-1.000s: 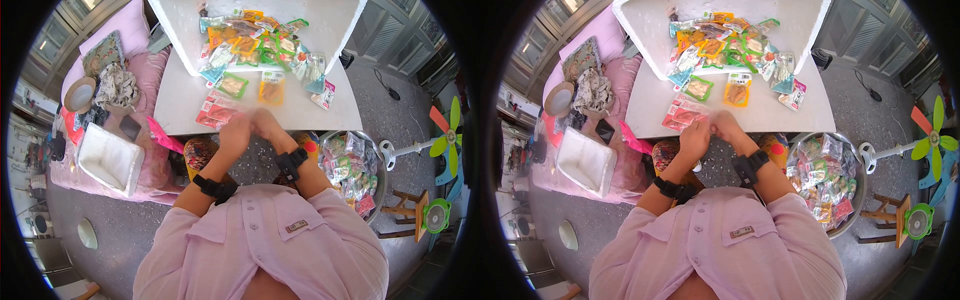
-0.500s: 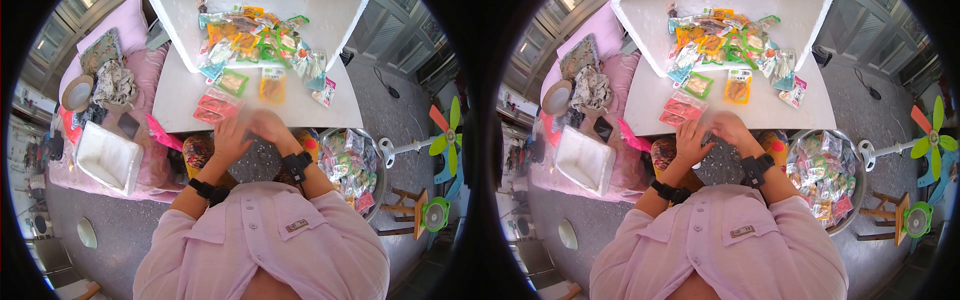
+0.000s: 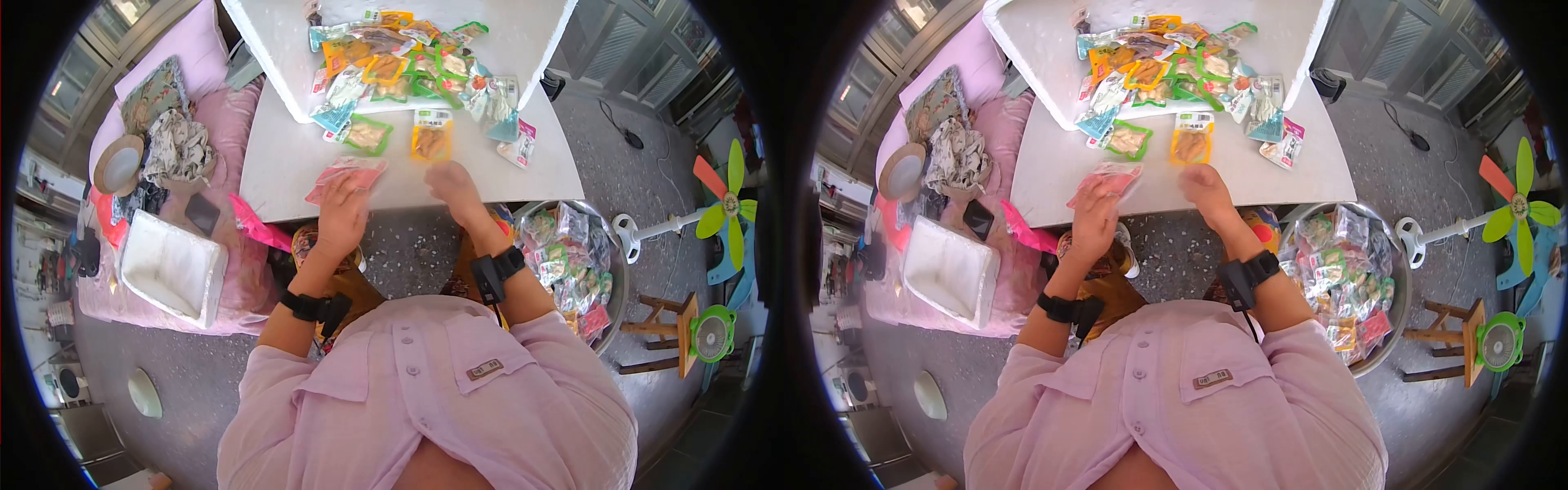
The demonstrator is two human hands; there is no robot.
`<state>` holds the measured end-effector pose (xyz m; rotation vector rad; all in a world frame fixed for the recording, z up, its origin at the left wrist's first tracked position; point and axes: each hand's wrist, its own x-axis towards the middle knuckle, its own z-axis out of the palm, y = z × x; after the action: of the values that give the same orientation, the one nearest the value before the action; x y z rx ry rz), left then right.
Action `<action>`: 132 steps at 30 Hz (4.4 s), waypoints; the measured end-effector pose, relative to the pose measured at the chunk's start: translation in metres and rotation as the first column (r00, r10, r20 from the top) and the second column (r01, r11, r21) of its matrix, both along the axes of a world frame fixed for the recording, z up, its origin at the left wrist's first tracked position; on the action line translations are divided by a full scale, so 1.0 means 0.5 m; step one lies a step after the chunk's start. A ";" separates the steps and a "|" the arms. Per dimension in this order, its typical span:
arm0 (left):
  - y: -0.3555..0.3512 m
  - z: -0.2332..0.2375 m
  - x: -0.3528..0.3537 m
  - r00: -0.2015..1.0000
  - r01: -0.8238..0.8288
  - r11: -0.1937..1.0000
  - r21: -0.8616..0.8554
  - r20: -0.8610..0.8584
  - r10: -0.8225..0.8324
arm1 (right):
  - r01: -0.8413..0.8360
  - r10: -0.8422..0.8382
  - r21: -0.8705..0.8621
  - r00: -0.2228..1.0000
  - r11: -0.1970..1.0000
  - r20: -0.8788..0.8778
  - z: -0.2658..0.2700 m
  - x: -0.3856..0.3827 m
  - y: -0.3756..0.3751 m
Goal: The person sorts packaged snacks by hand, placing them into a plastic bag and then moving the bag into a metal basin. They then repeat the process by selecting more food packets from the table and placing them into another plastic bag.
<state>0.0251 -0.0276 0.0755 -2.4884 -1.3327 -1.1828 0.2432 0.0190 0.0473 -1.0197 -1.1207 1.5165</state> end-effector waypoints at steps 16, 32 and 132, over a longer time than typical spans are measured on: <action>-0.041 0.162 -0.016 0.366 0.714 0.541 -0.444 0.896 0.251 | -0.404 0.277 0.305 0.881 0.863 0.383 0.212 0.003 -0.042; -0.093 0.108 0.085 0.626 0.716 0.342 -0.608 0.776 0.068 | -0.615 0.203 0.315 0.625 0.723 0.754 0.208 0.069 -0.172; -0.124 -0.325 0.030 0.870 0.344 0.198 -0.918 0.391 0.300 | 0.208 -0.374 0.321 0.662 0.924 0.650 -0.084 0.312 -0.146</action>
<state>0.0402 -0.0896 -0.0868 -2.9273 -3.1079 -1.1875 0.3991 -0.0538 0.0052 -1.6007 -1.5087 0.6978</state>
